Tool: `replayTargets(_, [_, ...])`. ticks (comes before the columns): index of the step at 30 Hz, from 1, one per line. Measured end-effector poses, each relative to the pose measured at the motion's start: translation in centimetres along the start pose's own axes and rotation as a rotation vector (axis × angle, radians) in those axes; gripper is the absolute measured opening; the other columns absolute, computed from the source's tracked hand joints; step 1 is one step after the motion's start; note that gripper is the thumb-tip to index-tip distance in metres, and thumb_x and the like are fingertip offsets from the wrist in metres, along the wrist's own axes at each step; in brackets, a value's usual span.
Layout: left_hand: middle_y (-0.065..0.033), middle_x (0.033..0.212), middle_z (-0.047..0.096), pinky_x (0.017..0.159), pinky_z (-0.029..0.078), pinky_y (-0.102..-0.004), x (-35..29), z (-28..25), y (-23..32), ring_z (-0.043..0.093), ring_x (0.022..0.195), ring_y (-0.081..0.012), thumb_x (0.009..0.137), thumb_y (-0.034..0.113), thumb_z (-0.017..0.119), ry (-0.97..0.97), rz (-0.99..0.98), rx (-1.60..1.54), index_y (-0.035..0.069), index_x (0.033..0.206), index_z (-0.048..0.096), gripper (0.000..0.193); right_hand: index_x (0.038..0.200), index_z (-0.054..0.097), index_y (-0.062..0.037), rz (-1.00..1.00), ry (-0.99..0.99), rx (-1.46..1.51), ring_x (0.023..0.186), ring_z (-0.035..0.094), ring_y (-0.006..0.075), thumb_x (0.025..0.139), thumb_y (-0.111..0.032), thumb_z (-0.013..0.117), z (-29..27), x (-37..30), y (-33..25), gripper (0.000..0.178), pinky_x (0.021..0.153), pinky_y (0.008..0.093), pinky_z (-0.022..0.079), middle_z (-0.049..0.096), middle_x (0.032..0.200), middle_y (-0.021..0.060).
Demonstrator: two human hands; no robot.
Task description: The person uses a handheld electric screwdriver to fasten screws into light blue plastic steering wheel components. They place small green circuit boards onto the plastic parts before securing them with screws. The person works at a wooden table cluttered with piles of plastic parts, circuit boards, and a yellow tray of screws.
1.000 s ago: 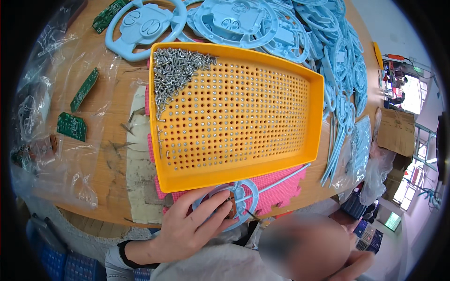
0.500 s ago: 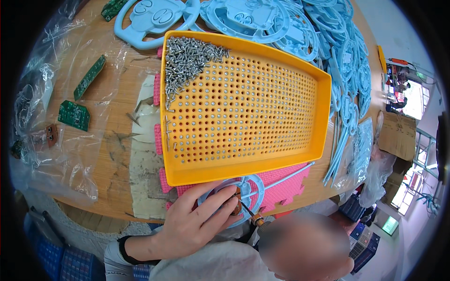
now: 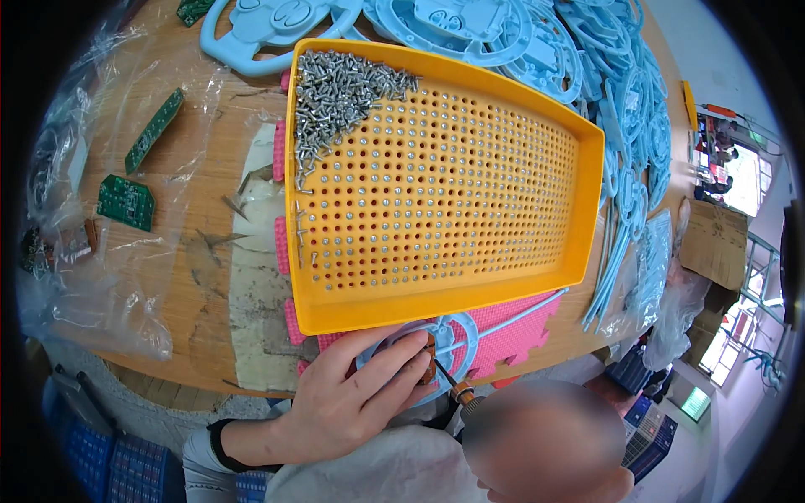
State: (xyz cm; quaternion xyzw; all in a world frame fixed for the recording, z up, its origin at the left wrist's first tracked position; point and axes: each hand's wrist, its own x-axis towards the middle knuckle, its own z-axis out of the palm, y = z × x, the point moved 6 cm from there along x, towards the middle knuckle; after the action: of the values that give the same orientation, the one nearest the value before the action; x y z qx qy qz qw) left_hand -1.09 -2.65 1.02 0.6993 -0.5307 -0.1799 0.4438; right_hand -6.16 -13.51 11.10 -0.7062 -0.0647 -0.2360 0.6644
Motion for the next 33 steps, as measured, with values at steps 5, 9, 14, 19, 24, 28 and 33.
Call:
replayTargets(5, [-0.0045,0.117,0.059,0.082,0.047,-0.0363,0.2,-0.1,0.2,0.052,0.103,-0.0293,0.064,0.018,0.082,-0.022,0.007,-0.017,0.006,0.103,0.066,0.043,0.093,0.042,-0.0009,-0.025,0.027,-0.001,0.046,0.054,0.0215,0.085,-0.048,0.062,0.0,0.1,0.1,0.052,0.042,0.0314,0.046,0.053,0.058,0.0100])
replayTargets(9, [-0.0048,0.117,0.059,0.082,0.046,-0.0360,-0.2,0.0,-0.1,0.052,0.103,-0.0293,0.064,0.018,0.082,-0.014,-0.008,0.002,0.006,0.102,0.067,0.043,0.091,0.045,-0.0002,-0.046,-0.097,0.106,0.046,0.053,0.0210,0.086,-0.044,0.063,-0.1,0.6,1.1,0.048,0.041,0.0301,0.045,0.052,0.058,0.0093])
replayTargets(14, [-0.0047,0.115,0.059,0.083,0.046,-0.0374,-0.1,0.1,0.1,0.051,0.103,-0.0293,0.061,0.018,0.083,0.000,0.004,0.002,0.008,0.102,0.066,0.045,0.089,0.049,-0.0007,-0.132,-0.121,0.247,0.045,0.053,0.0200,0.088,-0.040,0.063,-0.8,1.0,1.2,0.042,0.041,0.0284,0.045,0.052,0.057,0.0078])
replayTargets(19, [-0.0045,0.110,0.059,0.084,0.044,-0.0393,0.2,0.1,-0.1,0.049,0.104,-0.0304,0.060,0.016,0.083,0.014,-0.019,-0.020,0.012,0.099,0.064,0.043,0.090,0.048,-0.0027,-0.171,-0.002,0.138,0.044,0.053,0.0190,0.088,-0.040,0.062,-3.1,1.3,-1.8,0.040,0.042,0.0278,0.046,0.053,0.055,0.0072])
replayTargets(24, [-0.0048,0.108,0.058,0.083,0.042,-0.0394,0.6,0.4,0.2,0.048,0.104,-0.0306,0.063,0.011,0.080,0.005,-0.019,0.017,0.011,0.092,0.065,0.034,0.099,0.043,-0.0040,-0.245,0.222,-0.229,0.044,0.053,0.0120,0.084,-0.049,0.060,-6.8,0.6,-1.7,0.051,0.044,0.0221,0.046,0.056,0.061,0.0033])
replayTargets(28, [-0.0010,0.105,0.060,0.080,0.043,-0.0346,0.7,0.3,0.2,0.049,0.100,-0.0242,0.065,0.015,0.076,0.033,-0.032,0.081,0.011,0.088,0.067,0.025,0.102,0.043,-0.0044,-0.174,0.202,-0.336,0.045,0.052,0.0127,0.085,-0.057,0.054,-7.5,0.9,0.4,0.057,0.042,0.0219,0.041,0.054,0.060,0.0036])
replayTargets(33, [-0.0009,0.105,0.060,0.079,0.043,-0.0341,0.7,0.3,0.2,0.049,0.100,-0.0241,0.065,0.014,0.076,0.042,-0.029,0.087,0.011,0.087,0.067,0.024,0.101,0.042,-0.0052,-0.146,0.247,-0.294,0.046,0.052,0.0138,0.085,-0.059,0.052,-7.9,0.4,1.4,0.057,0.044,0.0243,0.042,0.053,0.061,0.0047])
